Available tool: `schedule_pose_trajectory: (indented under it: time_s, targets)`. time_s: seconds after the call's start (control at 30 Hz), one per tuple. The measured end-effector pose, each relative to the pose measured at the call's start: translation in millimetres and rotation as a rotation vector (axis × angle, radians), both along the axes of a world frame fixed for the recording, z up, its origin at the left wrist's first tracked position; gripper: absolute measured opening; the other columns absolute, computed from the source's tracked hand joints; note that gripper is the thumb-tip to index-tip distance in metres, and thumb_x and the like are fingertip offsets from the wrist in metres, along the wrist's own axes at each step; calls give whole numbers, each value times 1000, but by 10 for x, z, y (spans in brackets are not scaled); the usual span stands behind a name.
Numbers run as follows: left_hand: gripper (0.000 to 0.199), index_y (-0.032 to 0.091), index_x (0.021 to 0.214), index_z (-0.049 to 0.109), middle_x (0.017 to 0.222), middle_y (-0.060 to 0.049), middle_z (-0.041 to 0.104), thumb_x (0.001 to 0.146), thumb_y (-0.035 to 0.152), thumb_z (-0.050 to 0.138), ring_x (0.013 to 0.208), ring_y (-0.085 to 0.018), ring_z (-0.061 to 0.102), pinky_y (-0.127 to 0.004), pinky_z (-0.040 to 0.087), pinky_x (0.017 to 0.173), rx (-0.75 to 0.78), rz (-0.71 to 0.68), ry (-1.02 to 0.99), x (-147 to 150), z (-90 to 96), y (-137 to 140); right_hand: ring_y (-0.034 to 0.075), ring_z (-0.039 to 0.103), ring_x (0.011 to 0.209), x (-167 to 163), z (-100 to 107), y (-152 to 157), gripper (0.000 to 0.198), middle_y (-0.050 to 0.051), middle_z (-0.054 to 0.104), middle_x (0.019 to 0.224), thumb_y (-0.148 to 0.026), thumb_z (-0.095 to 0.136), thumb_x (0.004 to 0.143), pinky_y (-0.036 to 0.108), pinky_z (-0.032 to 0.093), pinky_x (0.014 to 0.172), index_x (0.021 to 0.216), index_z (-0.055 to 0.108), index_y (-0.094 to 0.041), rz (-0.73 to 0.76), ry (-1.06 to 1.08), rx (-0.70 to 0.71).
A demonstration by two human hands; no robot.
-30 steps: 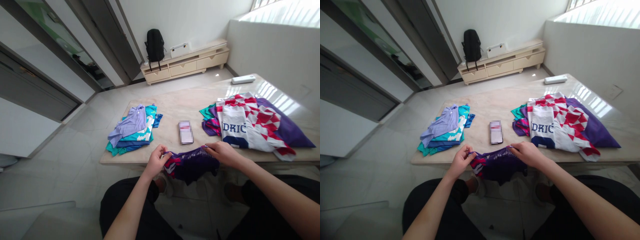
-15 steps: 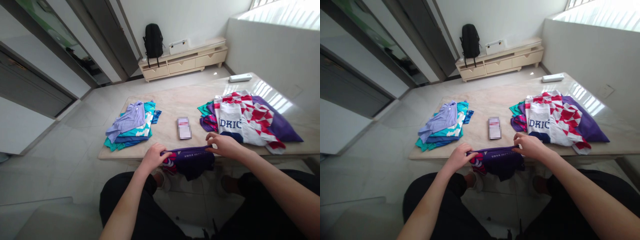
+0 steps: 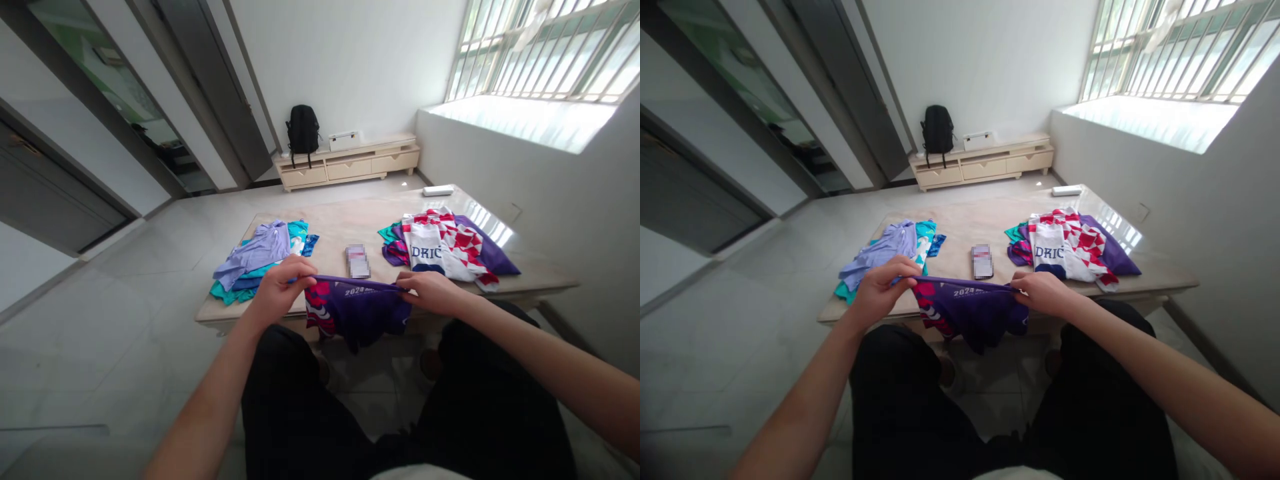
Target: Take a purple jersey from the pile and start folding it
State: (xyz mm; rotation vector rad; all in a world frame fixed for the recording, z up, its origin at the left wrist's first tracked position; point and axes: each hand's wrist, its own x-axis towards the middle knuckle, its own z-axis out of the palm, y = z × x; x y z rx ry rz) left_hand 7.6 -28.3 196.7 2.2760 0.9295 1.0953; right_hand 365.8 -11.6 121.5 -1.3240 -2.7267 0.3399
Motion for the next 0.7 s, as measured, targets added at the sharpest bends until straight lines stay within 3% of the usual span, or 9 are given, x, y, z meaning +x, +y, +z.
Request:
schedule_pose_trajectory:
  time_s: [0.07,0.17,0.33,0.47,0.57,0.7]
  targets:
    - [17,20,86,70,85,-5,66,94,33,64,81,-19,61,-32,48,76,-57,17,-76,-84,134,-46,18,70,87,-11,170,-69,30,6,72,112,-40,46,100,26,46,73,95,70,-22,70,64,-12]
    - [22,20,85,70,81,-4,65,94,39,64,74,-18,59,-31,47,70,-79,88,-80,-220,263,-87,21,70,79,-29,343,-152,35,6,74,93,-51,53,96,28,45,67,91,72,-22,99,-59,12]
    - [23,21,89,72,87,-4,71,95,39,59,82,-20,64,-31,49,77,48,120,358,-373,374,-141,25,70,74,8,611,-157,32,10,74,84,-49,63,91,29,39,60,92,74,-20,63,-267,233]
    - [22,23,92,70,96,-4,71,97,38,55,92,-21,64,-33,50,83,171,160,601,-440,422,-183,21,69,74,130,1035,-67,33,7,75,87,-46,53,98,28,41,62,91,75,-22,60,-82,326]
    - [21,21,90,65,102,-5,67,95,40,58,94,-19,63,-31,54,81,152,206,452,-441,434,-203,17,67,70,190,1280,-53,31,4,74,82,-46,54,97,27,45,64,92,74,-23,-29,168,344]
    - [21,19,90,61,120,-8,60,89,40,65,106,-21,62,-25,59,69,78,297,114,-334,409,-197,16,66,69,163,1337,-124,26,2,74,79,-45,59,93,28,50,67,98,72,-23,-176,374,348]
